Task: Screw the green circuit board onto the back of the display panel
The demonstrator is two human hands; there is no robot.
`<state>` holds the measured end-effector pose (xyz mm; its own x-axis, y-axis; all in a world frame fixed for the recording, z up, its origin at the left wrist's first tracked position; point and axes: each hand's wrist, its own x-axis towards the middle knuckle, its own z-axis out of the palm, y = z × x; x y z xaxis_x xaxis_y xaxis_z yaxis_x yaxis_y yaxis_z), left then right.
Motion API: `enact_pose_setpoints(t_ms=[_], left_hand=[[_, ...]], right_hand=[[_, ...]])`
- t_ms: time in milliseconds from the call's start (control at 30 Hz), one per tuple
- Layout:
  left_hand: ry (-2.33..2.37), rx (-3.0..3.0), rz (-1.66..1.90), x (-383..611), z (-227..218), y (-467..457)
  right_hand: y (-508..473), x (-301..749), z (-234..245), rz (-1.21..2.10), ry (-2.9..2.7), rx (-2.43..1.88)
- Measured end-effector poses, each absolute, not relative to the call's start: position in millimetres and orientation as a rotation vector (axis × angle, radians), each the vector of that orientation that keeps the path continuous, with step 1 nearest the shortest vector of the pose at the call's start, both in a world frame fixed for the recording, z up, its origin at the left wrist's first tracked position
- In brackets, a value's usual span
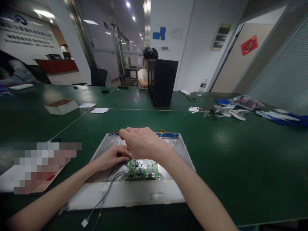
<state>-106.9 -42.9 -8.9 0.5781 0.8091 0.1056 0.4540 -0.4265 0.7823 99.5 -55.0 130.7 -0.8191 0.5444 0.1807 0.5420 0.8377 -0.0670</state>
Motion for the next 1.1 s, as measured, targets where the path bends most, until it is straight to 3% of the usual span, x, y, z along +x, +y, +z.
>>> enact_pose_setpoints(t_ms=[1100], left_hand=[[1.022, 2.046, 0.611, -106.6, -11.6, -42.5]], right_hand=[[-56.6, 100.8, 131.9, 0.109, -2.849, -0.814]])
